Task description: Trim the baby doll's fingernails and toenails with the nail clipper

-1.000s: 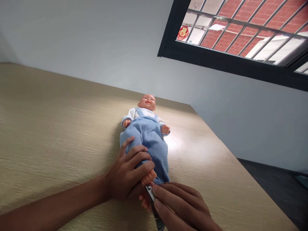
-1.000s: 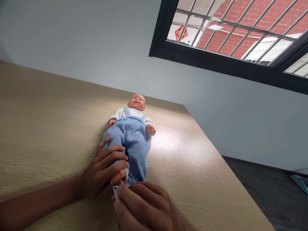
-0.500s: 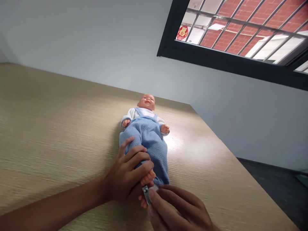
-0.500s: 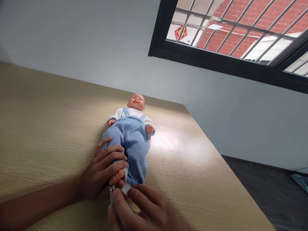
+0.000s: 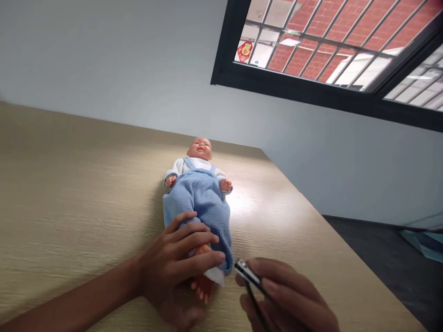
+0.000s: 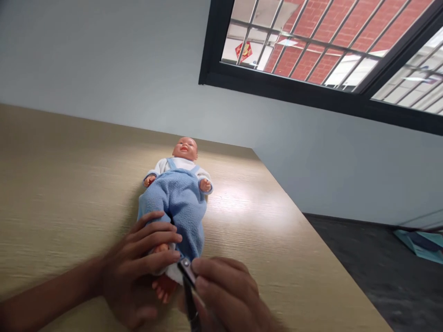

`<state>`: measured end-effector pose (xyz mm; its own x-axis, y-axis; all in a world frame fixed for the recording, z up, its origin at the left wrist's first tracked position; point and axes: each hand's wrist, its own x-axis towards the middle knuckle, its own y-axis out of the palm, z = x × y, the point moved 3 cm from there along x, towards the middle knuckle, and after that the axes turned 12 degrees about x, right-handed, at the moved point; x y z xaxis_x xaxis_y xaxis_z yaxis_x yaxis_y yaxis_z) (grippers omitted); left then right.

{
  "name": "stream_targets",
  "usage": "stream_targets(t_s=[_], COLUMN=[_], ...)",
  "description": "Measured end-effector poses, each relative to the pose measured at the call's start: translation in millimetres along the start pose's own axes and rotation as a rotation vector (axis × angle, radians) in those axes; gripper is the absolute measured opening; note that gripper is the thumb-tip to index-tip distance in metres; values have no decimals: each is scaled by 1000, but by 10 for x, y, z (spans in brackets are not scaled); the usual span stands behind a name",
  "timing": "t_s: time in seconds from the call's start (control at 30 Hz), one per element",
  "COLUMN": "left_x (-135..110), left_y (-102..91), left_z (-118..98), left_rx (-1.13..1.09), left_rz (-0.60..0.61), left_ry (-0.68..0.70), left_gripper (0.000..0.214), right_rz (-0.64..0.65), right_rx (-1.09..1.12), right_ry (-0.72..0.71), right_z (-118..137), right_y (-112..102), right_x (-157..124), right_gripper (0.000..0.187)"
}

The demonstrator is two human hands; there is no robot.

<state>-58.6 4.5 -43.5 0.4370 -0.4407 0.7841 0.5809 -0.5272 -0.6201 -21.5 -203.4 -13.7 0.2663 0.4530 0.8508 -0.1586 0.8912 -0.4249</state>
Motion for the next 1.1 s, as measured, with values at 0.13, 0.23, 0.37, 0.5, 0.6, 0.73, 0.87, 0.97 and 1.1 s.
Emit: stream_targets(t_s=[0.13,0.23,0.37,0.5,0.6,0.73,0.87,0.97,1.1], left_x=[52,60,38,9,16,55,75,81,94], left_y=[-34,-2,44,62,63,50,46,42,29], left_z=[-20,-72,-122,-108,-96,-86,-86,-87,-96], left_rx=[62,35,4,-52,-98,-113,-96,-104,-110], left_rz=[-4,-15,-35,-35,-4,-3,-30,-31,-17], left_ry=[82,55,-33,-153,-222,-317,-305,-275,-258], left_gripper=[30,22,31,28,28,27,29,25,25], right_rz=[-187,-217,-217,-231,-213,-92,42,45,64], right_rx=[103,201,313,331,306,197,122,109,137], right_ry=[51,84,134,175,169,-8,-216,-207,-204], right_z=[-73,-130,-188,-204,-196,-117,-17,-2,15], right_y=[-5,103,194,208,190,132,115,131,171], right_x=[28,32,-27,-36,-9,44,80,91,78], right_gripper=[40,37,41,38,34,21,18,17,14])
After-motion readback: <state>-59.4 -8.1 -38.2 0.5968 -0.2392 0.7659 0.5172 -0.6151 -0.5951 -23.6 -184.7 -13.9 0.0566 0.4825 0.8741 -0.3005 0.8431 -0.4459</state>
